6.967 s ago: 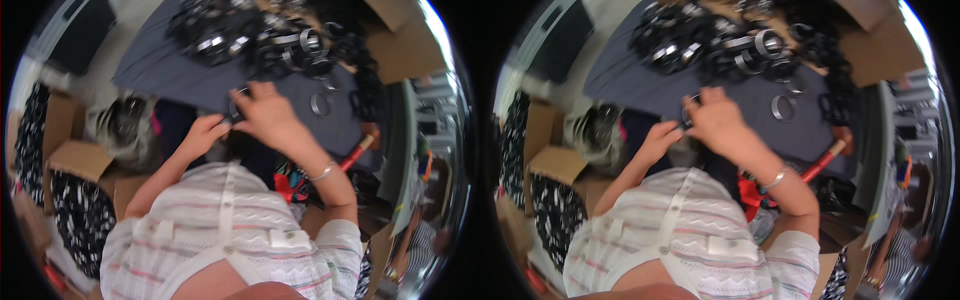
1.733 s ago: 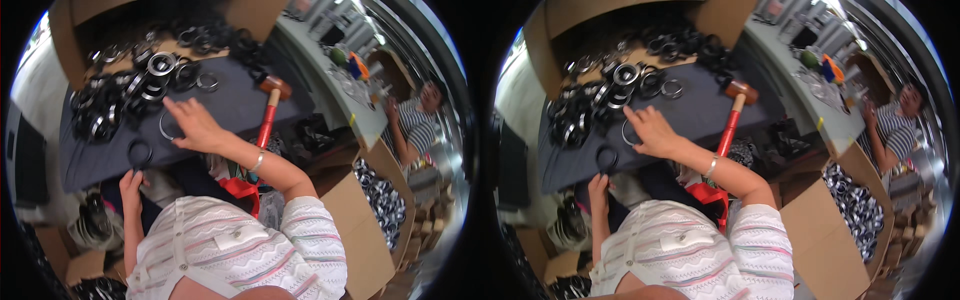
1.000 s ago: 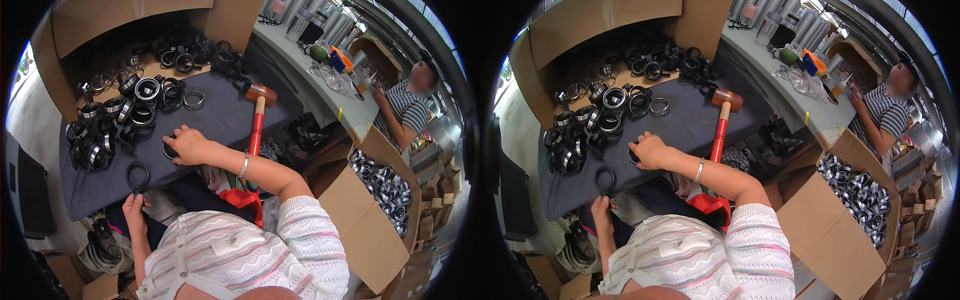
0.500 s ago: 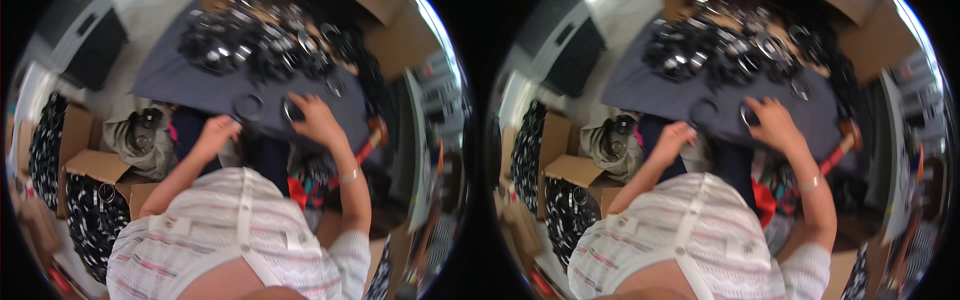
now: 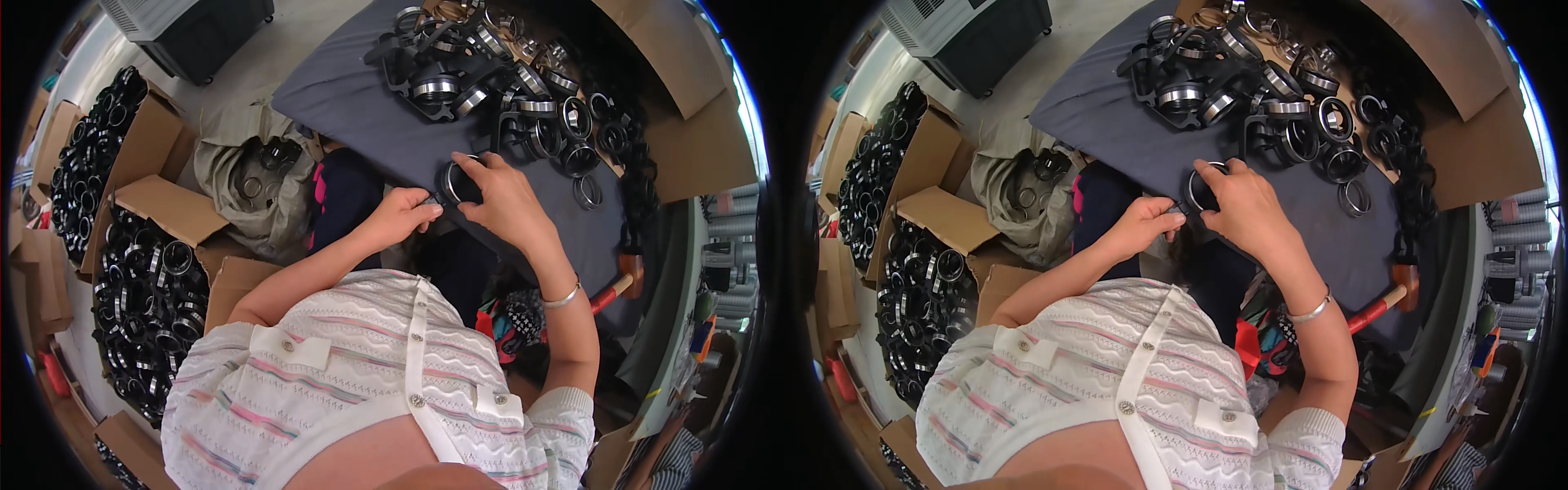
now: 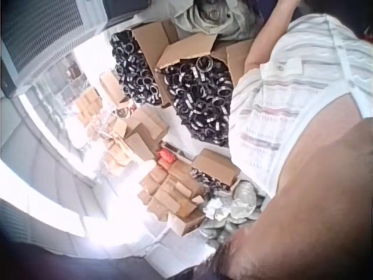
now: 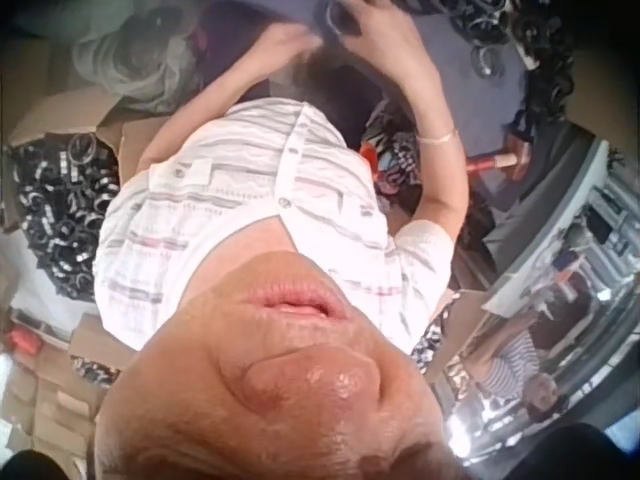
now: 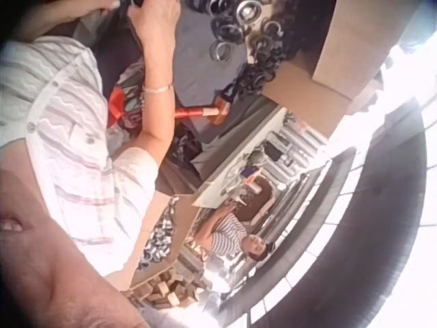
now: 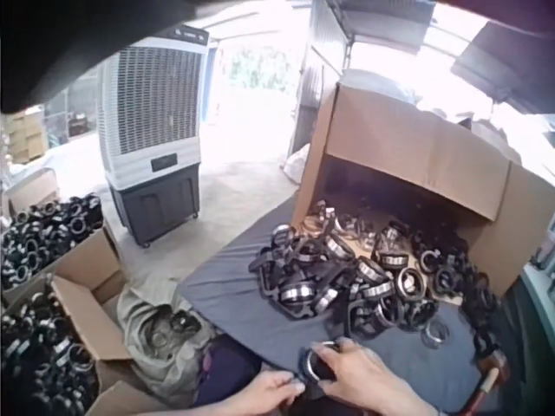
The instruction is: The person assembles clamps by taking metal rings and black plastic holders and fitting the metal rings around the circular plastic holders by hand.
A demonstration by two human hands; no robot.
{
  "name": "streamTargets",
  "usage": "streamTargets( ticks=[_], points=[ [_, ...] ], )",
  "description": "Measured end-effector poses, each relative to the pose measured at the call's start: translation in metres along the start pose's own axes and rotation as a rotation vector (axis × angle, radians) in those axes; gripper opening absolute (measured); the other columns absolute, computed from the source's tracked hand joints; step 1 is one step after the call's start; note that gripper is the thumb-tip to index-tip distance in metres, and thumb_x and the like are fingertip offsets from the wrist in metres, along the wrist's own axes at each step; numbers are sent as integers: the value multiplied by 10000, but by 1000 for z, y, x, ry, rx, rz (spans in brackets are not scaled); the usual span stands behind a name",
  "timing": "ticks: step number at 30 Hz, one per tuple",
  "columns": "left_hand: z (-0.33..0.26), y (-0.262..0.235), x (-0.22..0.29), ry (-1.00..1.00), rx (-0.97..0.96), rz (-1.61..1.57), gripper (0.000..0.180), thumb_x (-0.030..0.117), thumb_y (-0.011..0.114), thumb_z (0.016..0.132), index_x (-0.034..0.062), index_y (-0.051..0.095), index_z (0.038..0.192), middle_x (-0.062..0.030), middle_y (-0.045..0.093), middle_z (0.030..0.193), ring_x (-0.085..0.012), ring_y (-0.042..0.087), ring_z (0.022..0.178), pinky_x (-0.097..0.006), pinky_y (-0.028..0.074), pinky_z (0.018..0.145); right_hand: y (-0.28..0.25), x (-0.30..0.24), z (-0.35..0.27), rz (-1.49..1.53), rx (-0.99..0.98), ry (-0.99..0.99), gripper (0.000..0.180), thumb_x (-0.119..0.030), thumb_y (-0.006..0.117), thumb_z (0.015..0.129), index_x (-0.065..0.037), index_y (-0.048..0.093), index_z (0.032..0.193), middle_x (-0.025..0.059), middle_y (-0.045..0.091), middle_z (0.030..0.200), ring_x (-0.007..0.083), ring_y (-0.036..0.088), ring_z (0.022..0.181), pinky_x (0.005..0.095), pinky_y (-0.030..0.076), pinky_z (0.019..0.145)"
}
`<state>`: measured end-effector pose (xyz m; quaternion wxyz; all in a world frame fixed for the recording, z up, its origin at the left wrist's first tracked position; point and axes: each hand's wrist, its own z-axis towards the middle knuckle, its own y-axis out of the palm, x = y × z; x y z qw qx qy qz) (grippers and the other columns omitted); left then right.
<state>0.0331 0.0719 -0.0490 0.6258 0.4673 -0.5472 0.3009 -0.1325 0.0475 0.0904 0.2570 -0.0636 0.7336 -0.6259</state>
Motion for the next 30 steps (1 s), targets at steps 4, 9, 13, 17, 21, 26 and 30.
streamTargets(
  ticks=[4, 9, 13, 17, 21, 26, 30],
  points=[
    [-1, -3, -1, -69, -14, 42, 203, 161, 570, 869, 24, 571, 720, 12, 542, 633, -64, 491, 588, -222, 395, 560, 5, -4, 3, -53, -34, -26, 655, -106, 717, 636, -89, 512, 1257, 216, 549, 1032, 359, 594, 879, 394, 492, 776],
    [-3, -4, 2, -92, -48, 45, 188, 144, 560, 882, 26, 577, 736, 14, 551, 670, -59, 501, 626, -219, 416, 607, 5, -5, 4, -128, -39, -83, 637, -122, 720, 659, -60, 508, 1256, 206, 569, 945, 339, 602, 869, 393, 503, 745],
    [-1, -6, -2, -101, -28, 58, 176, 145, 561, 882, 21, 585, 759, 9, 558, 676, -63, 505, 637, -223, 415, 613, 3, -5, 6, -136, -50, -48, 601, -180, 726, 669, -31, 529, 1216, 203, 579, 944, 336, 599, 883, 398, 503, 740],
    [1, -6, 0, -81, -40, 108, 157, 138, 562, 878, 11, 593, 790, 3, 561, 683, -73, 514, 648, -230, 417, 615, 20, -3, 20, -144, 242, -184, 502, -266, 686, 721, -5, 570, 1134, 182, 586, 1046, 330, 589, 949, 398, 489, 792],
    [-2, 0, -1, -5, 39, 77, 187, 155, 584, 852, 32, 566, 713, 13, 532, 589, -56, 473, 549, -229, 365, 502, 55, 10, 32, -166, 325, -362, 435, -294, 590, 807, 9, 577, 1119, 169, 556, 1185, 312, 488, 1158, 437, 359, 992],
    [-9, 0, 6, -42, 17, 77, 162, 141, 577, 857, 12, 571, 759, 3, 536, 616, -62, 488, 576, -229, 386, 535, 58, 5, 34, -151, 269, -295, 424, -270, 575, 826, -12, 559, 1162, 129, 523, 1259, 288, 454, 1201, 433, 331, 1021],
    [-4, 4, 6, -47, 1, 88, 149, 132, 575, 862, -1, 588, 798, 0, 549, 630, -68, 507, 592, -229, 406, 555, 60, 10, 31, -113, 310, -258, 440, -308, 569, 824, -1, 576, 1139, 127, 544, 1233, 273, 470, 1186, 438, 335, 1011]
  ],
)
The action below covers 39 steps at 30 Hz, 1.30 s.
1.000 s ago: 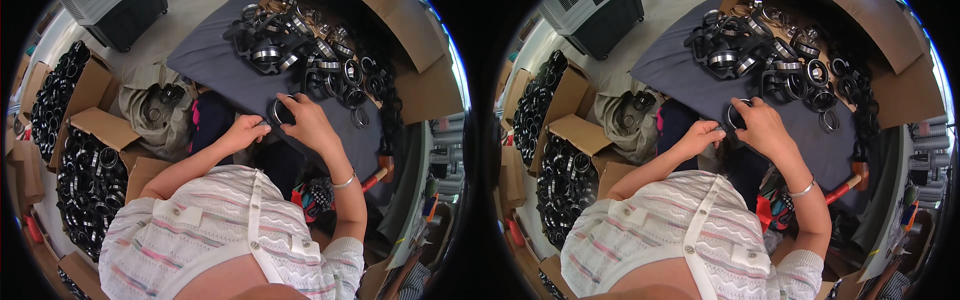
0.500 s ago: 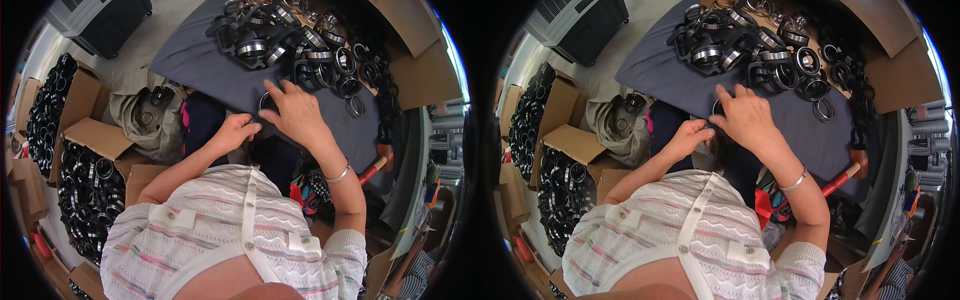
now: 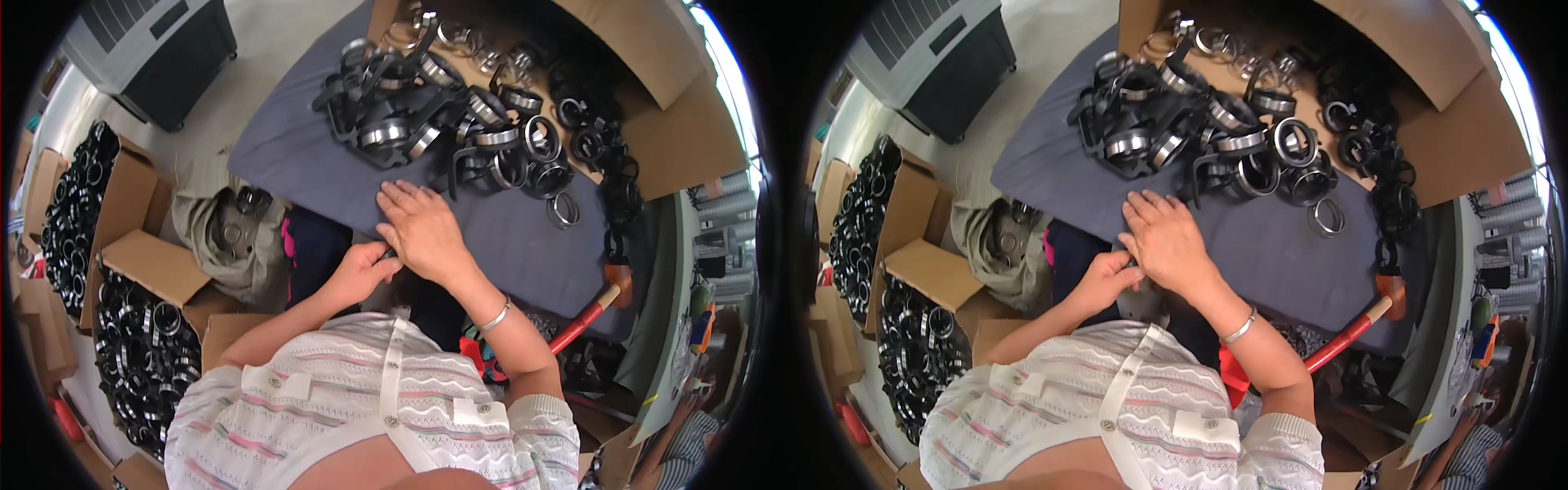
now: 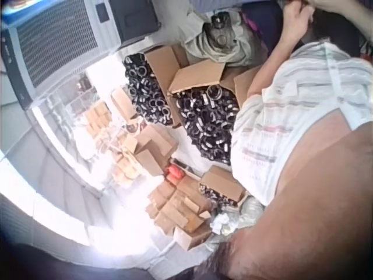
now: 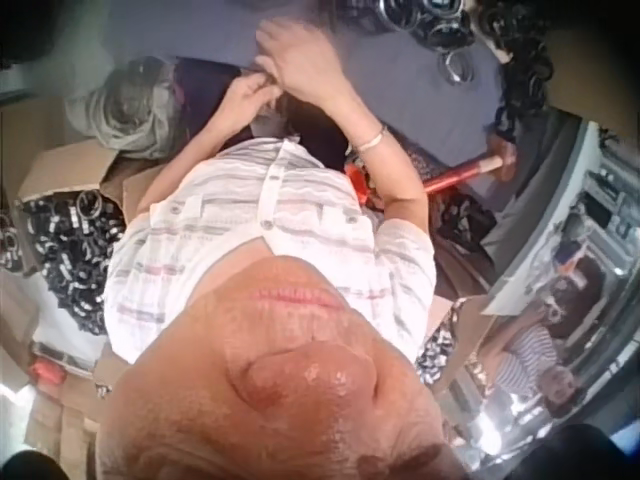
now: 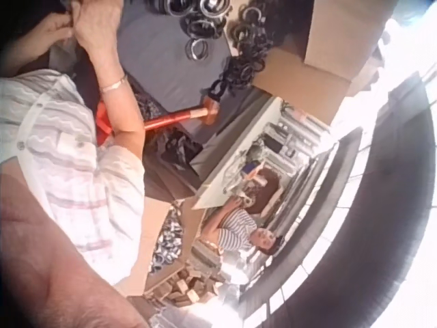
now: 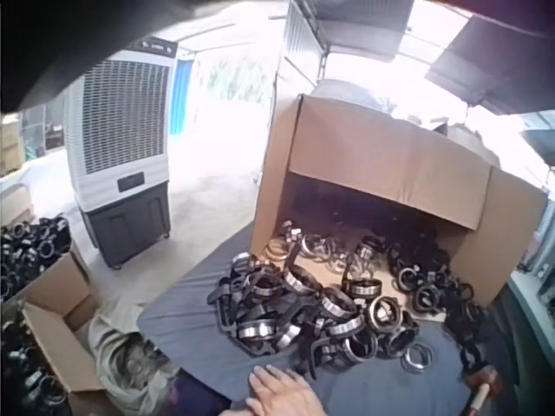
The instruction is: The person assembles clamps by taking metal rings and black plastic holders and fitting the metal rings around the circular plastic holders by hand.
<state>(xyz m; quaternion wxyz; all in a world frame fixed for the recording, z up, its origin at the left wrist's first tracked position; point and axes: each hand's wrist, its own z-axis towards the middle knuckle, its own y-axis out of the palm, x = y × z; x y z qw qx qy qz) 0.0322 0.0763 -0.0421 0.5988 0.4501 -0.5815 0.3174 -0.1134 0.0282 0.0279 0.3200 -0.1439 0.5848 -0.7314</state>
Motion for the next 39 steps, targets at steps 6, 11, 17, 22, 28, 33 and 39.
streamTargets(
  ticks=[6, 11, 17, 22, 28, 33, 39],
  points=[
    [-5, -10, 14, 7, 5, -123, 79, 67, 558, 825, 10, 606, 798, -19, 586, 703, -91, 523, 623, -225, 413, 603, -18, 5, -7, 252, 65, -149, 534, -304, 637, 744, -35, 535, 1194, 166, 515, 1216, 329, 486, 1082, 427, 382, 938],
    [2, -4, 40, -16, -164, -174, 152, 146, 572, 877, 3, 606, 838, -5, 578, 692, -80, 527, 635, -218, 426, 597, -74, 15, -38, 300, -192, -59, 547, -218, 693, 666, -41, 546, 1163, 165, 529, 1128, 334, 498, 1039, 403, 426, 880],
    [33, 9, 77, 532, 223, 152, 400, 197, 616, 842, 9, 517, 1180, -116, 542, 1127, -202, 556, 985, -319, 461, 815, -92, 47, -59, 537, 626, 413, 420, -149, 698, 686, -10, 546, 1051, 131, 560, 987, 258, 556, 927, 339, 452, 812],
    [83, 11, 75, 1015, 478, 1008, 564, 186, 711, 677, 98, 528, 1202, -136, 474, 1241, -342, 409, 1185, -441, 332, 928, -45, 111, -69, 83, 724, 602, 553, -196, 608, 847, 46, 377, 1288, 222, 480, 1153, 352, 491, 1063, 396, 388, 926],
    [95, 11, 74, 1030, 408, 1109, 497, 239, 686, 710, 105, 553, 1169, -138, 448, 1292, -351, 370, 1235, -453, 321, 924, -31, 135, -38, 98, 616, 621, 634, -113, 538, 862, 48, 219, 1386, 277, 399, 1280, 405, 379, 1213, 413, 322, 1015],
    [94, 3, 72, 1009, 418, 1022, 428, 272, 666, 739, 72, 577, 1107, -128, 508, 1216, -345, 424, 1186, -433, 354, 893, -78, 111, -32, -209, 681, 594, 515, -36, 534, 751, 53, 427, 1247, 255, 481, 1157, 386, 456, 1102, 425, 358, 963],
    [95, -2, 76, 1003, 414, 931, 413, 248, 679, 724, 55, 592, 1079, -134, 536, 1138, -348, 473, 1127, -431, 377, 861, -128, 103, 82, -44, 631, 119, 240, -42, 602, 764, -9, 598, 1002, 169, 565, 983, 333, 547, 935, 389, 447, 812]
  ],
)
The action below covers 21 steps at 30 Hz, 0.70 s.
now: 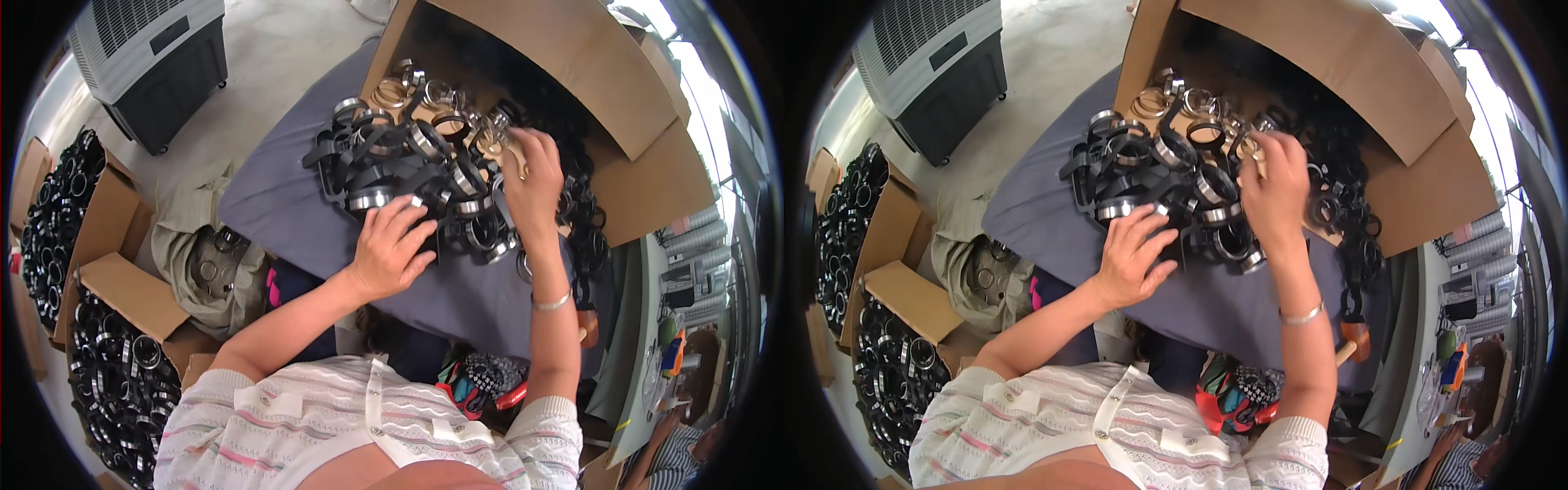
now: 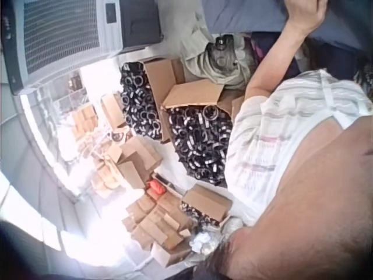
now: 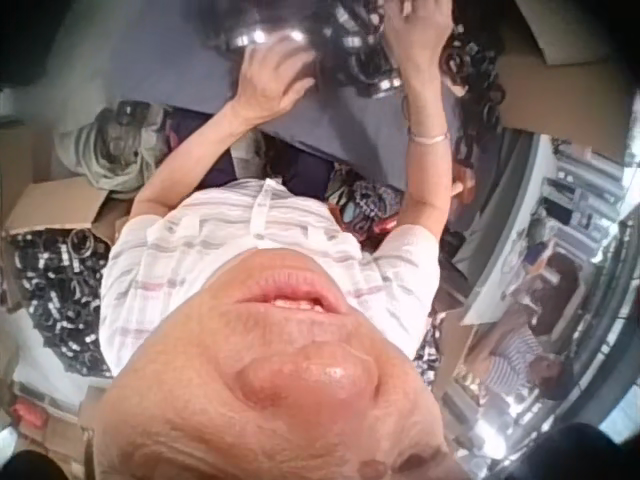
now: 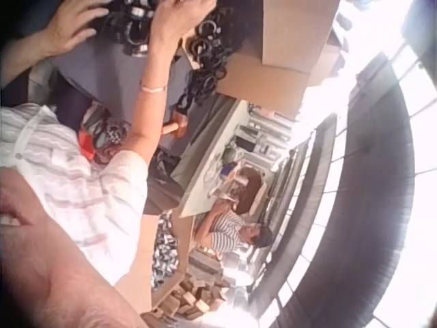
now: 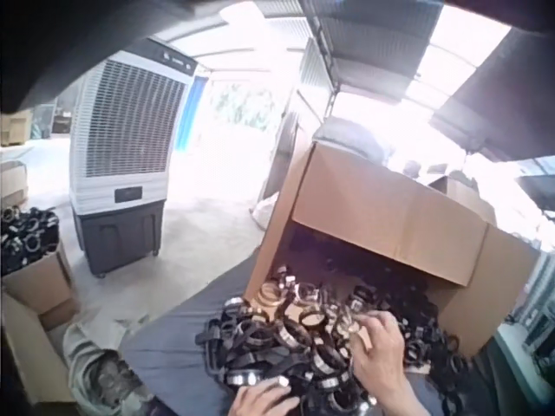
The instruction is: The person assembles clamps by taking metal rings and black plastic holders and fitting the metal rings around the circular plastic holders by hand.
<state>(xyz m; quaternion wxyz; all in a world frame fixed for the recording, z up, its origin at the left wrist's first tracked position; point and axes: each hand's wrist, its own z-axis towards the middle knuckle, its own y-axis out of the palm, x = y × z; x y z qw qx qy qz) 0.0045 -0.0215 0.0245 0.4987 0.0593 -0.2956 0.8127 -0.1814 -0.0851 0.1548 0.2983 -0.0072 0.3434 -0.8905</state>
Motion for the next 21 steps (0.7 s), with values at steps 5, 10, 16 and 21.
streamTargets(
  ticks=[5, 10, 16, 21],
  points=[
    [0, 6, -1, -18, -10, -14, 407, 293, 665, 741, 50, 598, 1061, -134, 543, 1131, -339, 486, 1111, -426, 381, 844, 87, 35, 101, -49, -451, 5, 490, -212, 703, 675, -36, 597, 1120, 204, 560, 1111, 336, 570, 1000, 378, 461, 863],
    [1, 2, -2, -61, -22, -46, 432, 265, 709, 663, 52, 610, 1026, -130, 549, 1117, -333, 495, 1096, -422, 391, 824, 188, 62, 153, -195, -794, -17, 788, -382, 757, 591, -73, 502, 1269, 205, 519, 1251, 352, 408, 1244, 376, 354, 1031],
    [7, 1, -5, -76, -24, -126, 454, 144, 762, 564, 26, 601, 971, -132, 538, 1131, -323, 498, 1100, -409, 396, 763, 253, 80, 159, -437, -1128, 56, 923, -387, 778, 549, -122, 406, 1351, 238, 261, 1438, 311, 387, 1279, 367, 384, 1015],
    [5, 1, -6, -92, -28, -133, 415, 113, 746, 578, 26, 601, 957, -134, 536, 1133, -325, 495, 1107, -404, 396, 745, 262, 108, 159, -308, -1031, -58, 727, -363, 714, 626, -124, 505, 1280, 228, 297, 1423, 287, 395, 1275, 364, 381, 1017]
  ],
)
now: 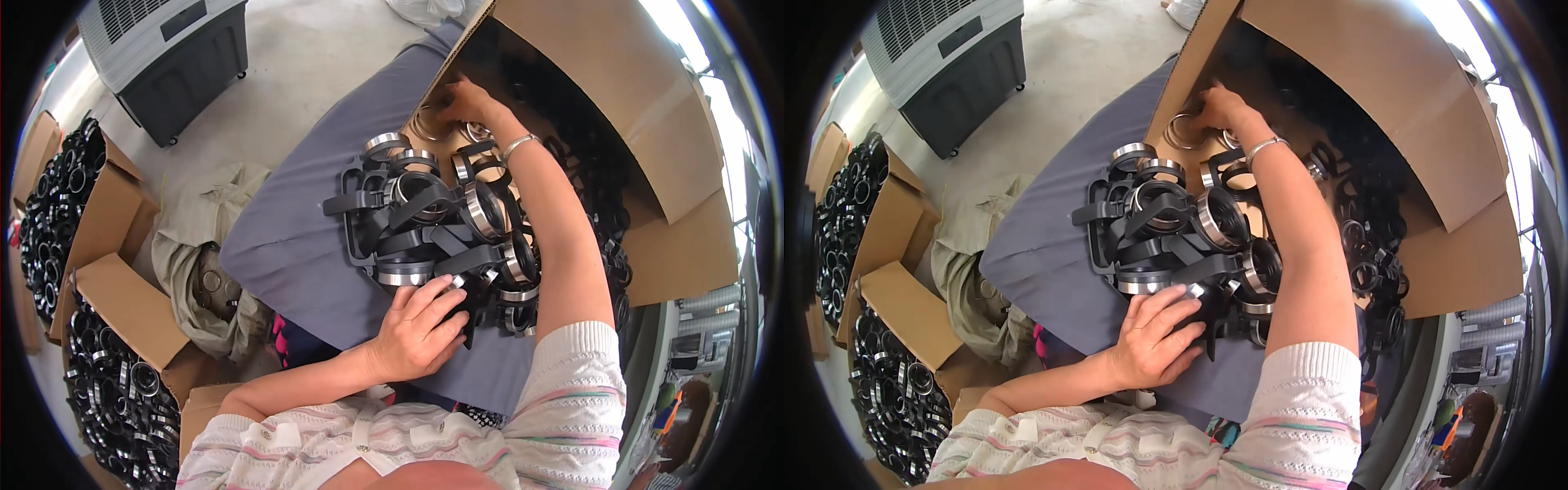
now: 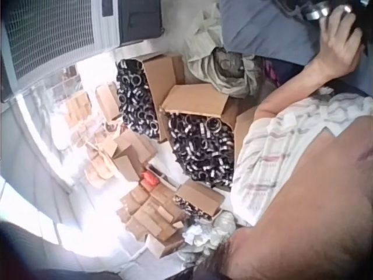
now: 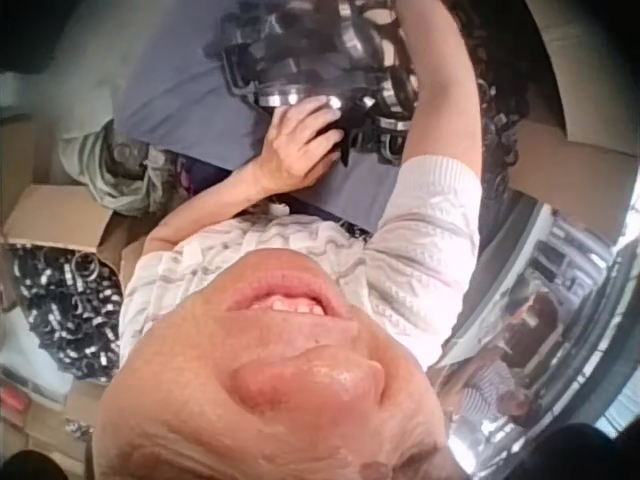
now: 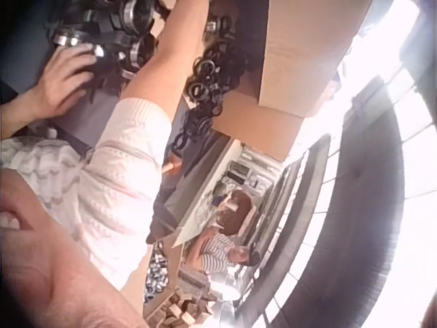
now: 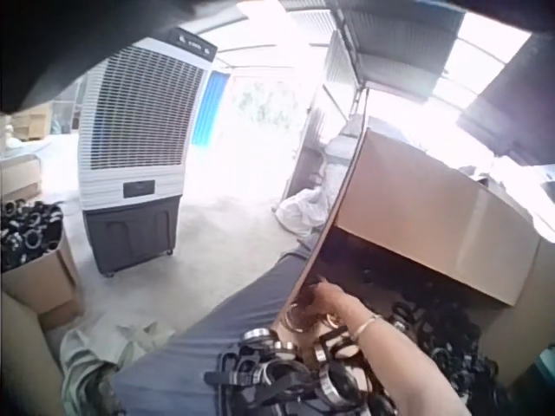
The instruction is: The person assembles clamps by taking metal rings and black plastic holders and fitting the metal rings around the circular plastic holders by hand.
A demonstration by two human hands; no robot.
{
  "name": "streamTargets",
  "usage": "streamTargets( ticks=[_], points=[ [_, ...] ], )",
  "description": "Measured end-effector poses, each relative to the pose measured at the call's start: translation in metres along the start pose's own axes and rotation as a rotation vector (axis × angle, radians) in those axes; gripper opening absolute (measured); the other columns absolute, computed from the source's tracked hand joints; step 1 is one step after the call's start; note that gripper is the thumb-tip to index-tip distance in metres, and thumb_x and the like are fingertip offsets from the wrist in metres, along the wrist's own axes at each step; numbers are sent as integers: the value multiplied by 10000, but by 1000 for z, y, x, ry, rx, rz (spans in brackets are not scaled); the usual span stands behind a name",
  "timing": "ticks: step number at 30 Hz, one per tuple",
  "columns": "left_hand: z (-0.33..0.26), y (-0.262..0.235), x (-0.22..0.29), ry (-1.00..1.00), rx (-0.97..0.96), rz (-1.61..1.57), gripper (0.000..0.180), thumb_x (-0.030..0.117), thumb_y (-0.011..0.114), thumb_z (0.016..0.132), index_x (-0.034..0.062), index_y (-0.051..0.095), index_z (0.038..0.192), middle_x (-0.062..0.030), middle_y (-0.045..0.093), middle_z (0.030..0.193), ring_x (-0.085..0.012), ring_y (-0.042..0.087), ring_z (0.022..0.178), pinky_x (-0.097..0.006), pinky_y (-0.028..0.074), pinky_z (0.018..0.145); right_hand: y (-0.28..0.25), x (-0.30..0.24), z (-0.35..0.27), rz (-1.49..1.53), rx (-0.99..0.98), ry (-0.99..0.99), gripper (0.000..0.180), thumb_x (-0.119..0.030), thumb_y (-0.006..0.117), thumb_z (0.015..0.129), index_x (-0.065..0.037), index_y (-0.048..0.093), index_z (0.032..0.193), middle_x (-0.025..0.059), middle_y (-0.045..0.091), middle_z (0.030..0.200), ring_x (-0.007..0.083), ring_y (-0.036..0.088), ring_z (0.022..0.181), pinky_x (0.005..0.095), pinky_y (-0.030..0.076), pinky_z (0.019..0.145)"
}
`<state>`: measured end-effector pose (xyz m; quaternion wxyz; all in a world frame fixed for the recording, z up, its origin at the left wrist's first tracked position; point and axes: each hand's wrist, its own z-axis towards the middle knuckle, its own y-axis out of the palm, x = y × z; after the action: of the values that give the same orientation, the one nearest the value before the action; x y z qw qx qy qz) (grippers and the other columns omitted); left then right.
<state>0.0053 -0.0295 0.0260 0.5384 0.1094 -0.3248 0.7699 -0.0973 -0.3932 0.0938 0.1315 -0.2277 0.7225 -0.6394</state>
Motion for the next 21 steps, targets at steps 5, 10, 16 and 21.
streamTargets(
  ticks=[5, 10, 16, 21],
  points=[
    [2, 6, -8, 5, 20, 44, 401, 99, 733, 541, 49, 625, 923, -132, 557, 1115, -325, 516, 1075, -398, 395, 736, 12, -13, -6, -77, 77, 112, 490, -307, 660, 696, -112, 612, 1142, 220, 322, 1412, 286, 477, 1204, 359, 419, 979],
    [2, 6, -4, 8, 35, 26, 357, 72, 710, 553, 46, 628, 899, -135, 561, 1104, -326, 519, 1070, -398, 401, 740, 19, -22, 8, -320, 53, 100, 260, -178, 580, 763, -74, 678, 979, 167, 520, 1260, 278, 573, 1083, 362, 478, 890],
    [-1, 2, -2, 0, 52, 27, 337, 65, 707, 555, 41, 626, 881, -133, 569, 1086, -328, 525, 1063, -395, 408, 741, 30, -8, 0, -294, 379, -35, 181, -82, 548, 756, -43, 677, 877, 142, 610, 1035, 296, 642, 880, 379, 525, 754],
    [-7, -2, 2, -9, 28, 60, 294, 75, 697, 594, 54, 628, 879, -129, 572, 1085, -334, 518, 1076, -413, 401, 766, 9, 24, -47, 108, 760, 30, 169, -115, 567, 765, -38, 659, 884, 183, 616, 930, 352, 610, 867, 428, 494, 768]
  ],
)
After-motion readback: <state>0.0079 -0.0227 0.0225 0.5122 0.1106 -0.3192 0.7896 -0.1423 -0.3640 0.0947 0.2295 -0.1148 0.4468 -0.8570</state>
